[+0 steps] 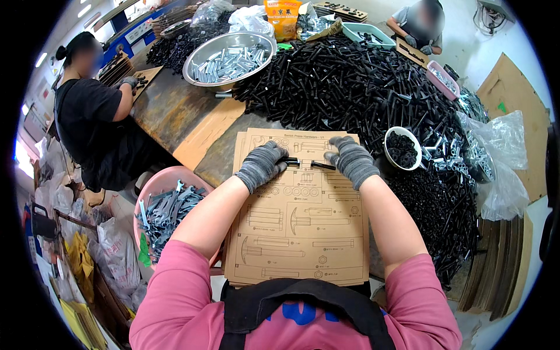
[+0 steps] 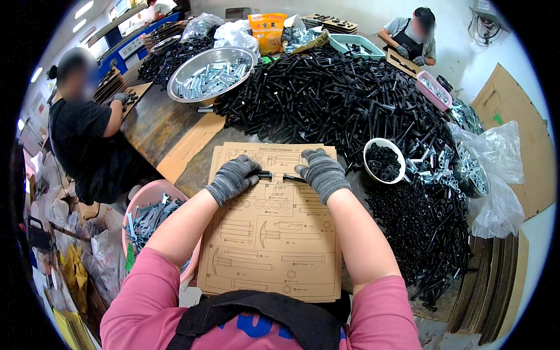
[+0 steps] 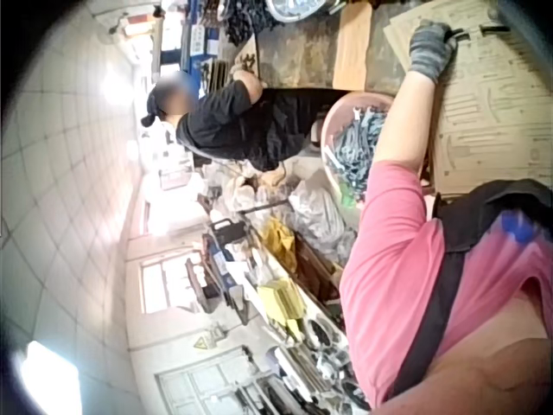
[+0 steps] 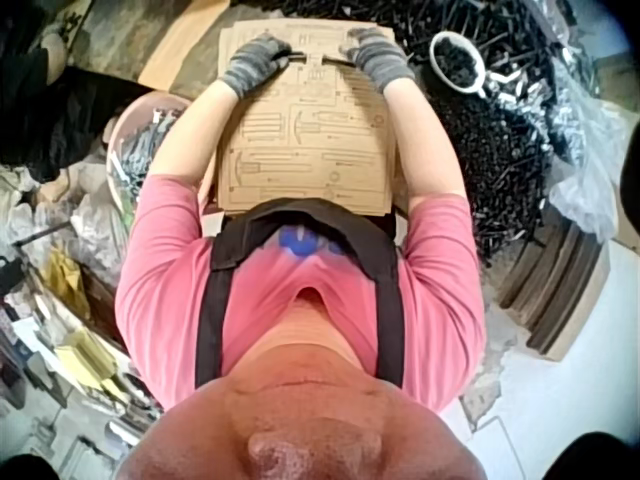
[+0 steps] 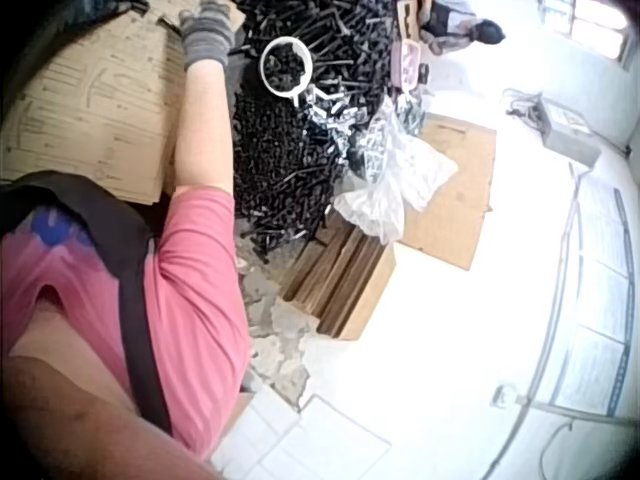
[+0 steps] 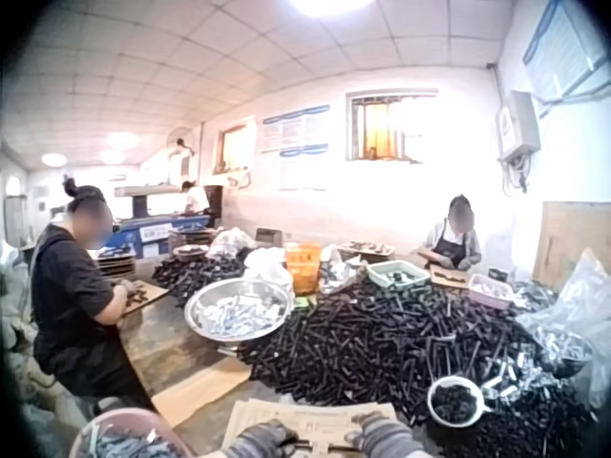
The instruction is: The person assembles a tool kit by picking various metal tools and small parts from piles on a table and placing them into designated slots on a cardboard insert. The person repeats this process for multiple kits, handling hammers, wrenches, and other hardware components.
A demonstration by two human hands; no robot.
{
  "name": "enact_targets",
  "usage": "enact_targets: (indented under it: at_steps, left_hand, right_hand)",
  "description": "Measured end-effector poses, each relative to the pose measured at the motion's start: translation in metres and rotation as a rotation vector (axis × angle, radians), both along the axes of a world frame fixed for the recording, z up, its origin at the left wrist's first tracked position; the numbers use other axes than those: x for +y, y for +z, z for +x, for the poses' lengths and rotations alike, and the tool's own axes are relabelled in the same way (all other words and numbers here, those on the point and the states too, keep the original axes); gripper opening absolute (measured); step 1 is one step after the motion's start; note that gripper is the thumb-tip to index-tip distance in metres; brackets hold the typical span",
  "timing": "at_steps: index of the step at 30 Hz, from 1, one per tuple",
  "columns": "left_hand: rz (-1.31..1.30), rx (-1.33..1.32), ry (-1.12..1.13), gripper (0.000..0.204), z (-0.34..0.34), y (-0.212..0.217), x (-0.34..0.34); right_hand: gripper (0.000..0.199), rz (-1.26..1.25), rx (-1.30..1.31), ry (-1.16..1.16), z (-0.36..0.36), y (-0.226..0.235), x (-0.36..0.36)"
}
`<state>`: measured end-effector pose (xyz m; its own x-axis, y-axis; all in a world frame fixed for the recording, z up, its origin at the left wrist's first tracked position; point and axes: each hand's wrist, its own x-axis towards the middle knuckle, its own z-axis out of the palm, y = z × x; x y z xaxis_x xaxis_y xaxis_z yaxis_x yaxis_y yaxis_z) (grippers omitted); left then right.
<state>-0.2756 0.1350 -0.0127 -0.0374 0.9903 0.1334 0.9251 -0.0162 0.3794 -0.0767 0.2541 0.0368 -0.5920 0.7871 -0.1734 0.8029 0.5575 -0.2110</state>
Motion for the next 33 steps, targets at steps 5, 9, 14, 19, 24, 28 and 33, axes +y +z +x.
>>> enact_targets:
  at_steps: [5, 9, 14, 19, 24, 28, 33]
  left_hand:
    - [-0.012, -0.036, 0.021, 0.028, 0.003, 0.004, -0.001]
    - [0.007, -0.031, -0.005, 0.029, 0.004, 0.005, -0.001]
    - [0.006, -0.067, 0.026, 0.029, 0.003, 0.004, -0.004]
    - [0.019, -0.042, -0.004, 0.029, 0.002, 0.002, -0.001]
    - [0.018, -0.051, 0.009, 0.028, 0.001, 0.0, -0.003]
    - [0.012, -0.024, -0.004, 0.028, 0.001, 0.001, -0.002]
    - [0.036, -0.025, -0.003, 0.028, 0.0, -0.002, -0.001]
  right_hand:
    - [0.048, -0.029, -0.042, -0.097, 0.0, -0.01, 0.027]
    - [0.046, -0.028, 0.057, -0.013, 0.008, -0.023, 0.041]
    - [0.033, -0.326, 0.604, -0.074, 0.0, -0.012, 0.022]
    - [0.035, -0.308, 0.497, -0.027, 0.02, -0.047, 0.029]
    - [0.046, -0.079, 0.184, 0.164, 0.035, -0.023, 0.008]
    - [0.044, 0.003, 0.044, 0.279, 0.025, -0.018, -0.014]
    - [0.031, 0.023, 0.111, 0.211, 0.001, -0.037, -0.005]
